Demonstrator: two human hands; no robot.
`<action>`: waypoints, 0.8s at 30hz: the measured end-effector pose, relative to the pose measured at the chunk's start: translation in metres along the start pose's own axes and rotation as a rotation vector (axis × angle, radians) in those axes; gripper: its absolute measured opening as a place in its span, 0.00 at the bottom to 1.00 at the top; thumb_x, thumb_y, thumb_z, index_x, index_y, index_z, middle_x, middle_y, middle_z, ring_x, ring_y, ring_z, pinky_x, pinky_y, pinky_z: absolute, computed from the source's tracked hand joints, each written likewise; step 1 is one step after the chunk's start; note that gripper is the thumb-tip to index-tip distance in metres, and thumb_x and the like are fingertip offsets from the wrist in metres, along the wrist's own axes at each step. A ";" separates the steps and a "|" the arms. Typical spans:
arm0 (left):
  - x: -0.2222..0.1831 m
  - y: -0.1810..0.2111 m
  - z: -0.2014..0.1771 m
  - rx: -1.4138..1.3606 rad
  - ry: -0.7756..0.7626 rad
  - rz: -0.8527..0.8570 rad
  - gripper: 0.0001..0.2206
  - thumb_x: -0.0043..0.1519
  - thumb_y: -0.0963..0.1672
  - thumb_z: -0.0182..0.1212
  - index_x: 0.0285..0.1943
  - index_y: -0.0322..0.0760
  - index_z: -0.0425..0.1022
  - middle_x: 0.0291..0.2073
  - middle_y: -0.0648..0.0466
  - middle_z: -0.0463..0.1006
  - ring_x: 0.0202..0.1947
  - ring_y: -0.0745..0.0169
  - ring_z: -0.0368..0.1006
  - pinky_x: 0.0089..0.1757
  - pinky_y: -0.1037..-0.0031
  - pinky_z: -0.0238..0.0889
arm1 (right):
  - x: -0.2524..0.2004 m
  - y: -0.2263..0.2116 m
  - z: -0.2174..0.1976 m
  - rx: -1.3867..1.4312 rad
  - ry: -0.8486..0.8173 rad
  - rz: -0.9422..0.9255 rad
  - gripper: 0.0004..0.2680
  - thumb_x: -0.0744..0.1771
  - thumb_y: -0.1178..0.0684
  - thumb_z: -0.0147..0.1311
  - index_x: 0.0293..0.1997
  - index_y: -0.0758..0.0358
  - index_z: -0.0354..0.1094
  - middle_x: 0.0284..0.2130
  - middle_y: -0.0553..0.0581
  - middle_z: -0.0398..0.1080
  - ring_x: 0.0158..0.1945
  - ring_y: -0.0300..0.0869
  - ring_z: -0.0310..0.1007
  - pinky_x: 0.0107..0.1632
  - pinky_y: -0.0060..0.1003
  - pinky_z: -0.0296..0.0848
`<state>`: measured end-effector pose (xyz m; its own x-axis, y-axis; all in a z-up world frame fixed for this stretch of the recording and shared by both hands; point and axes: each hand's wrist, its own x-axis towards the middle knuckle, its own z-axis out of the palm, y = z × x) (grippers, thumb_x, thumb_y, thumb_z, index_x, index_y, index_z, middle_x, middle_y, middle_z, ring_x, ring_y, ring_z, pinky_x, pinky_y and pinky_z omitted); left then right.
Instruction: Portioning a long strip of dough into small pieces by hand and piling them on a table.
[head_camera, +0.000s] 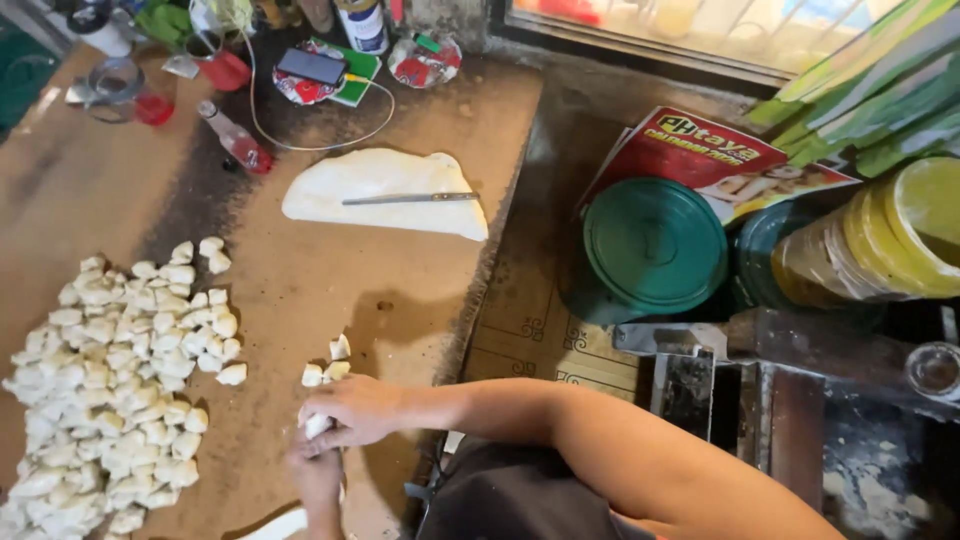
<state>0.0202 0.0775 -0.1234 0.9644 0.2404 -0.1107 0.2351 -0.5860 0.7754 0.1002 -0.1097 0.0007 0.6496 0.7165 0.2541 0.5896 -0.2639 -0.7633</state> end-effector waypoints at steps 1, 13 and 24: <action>-0.002 -0.001 0.009 0.015 0.017 -0.126 0.11 0.58 0.44 0.61 0.43 0.35 0.84 0.33 0.41 0.84 0.34 0.46 0.79 0.37 0.54 0.67 | 0.002 -0.008 -0.006 0.000 -0.078 0.182 0.22 0.66 0.33 0.42 0.54 0.63 0.65 0.43 0.57 0.75 0.37 0.43 0.79 0.37 0.34 0.82; -0.002 0.013 -0.037 -0.071 -0.098 0.470 0.45 0.53 0.38 0.65 0.82 0.34 0.44 0.74 0.35 0.57 0.71 0.38 0.57 0.66 0.59 0.51 | 0.016 -0.002 0.012 -0.041 -0.284 0.008 0.16 0.65 0.46 0.57 0.56 0.63 0.68 0.42 0.57 0.78 0.44 0.46 0.79 0.49 0.38 0.82; -0.032 0.044 -0.037 0.010 -0.088 0.254 0.05 0.61 0.44 0.61 0.36 0.37 0.76 0.31 0.47 0.78 0.32 0.55 0.72 0.41 0.64 0.64 | 0.027 0.038 0.031 -0.412 -0.148 0.269 0.04 0.68 0.55 0.48 0.34 0.57 0.64 0.23 0.47 0.63 0.21 0.34 0.62 0.18 0.28 0.63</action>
<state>-0.0050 0.0726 -0.0623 0.9993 0.0170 0.0323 -0.0146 -0.6267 0.7791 0.1253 -0.0803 -0.0393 0.7471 0.6640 -0.0293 0.5702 -0.6630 -0.4850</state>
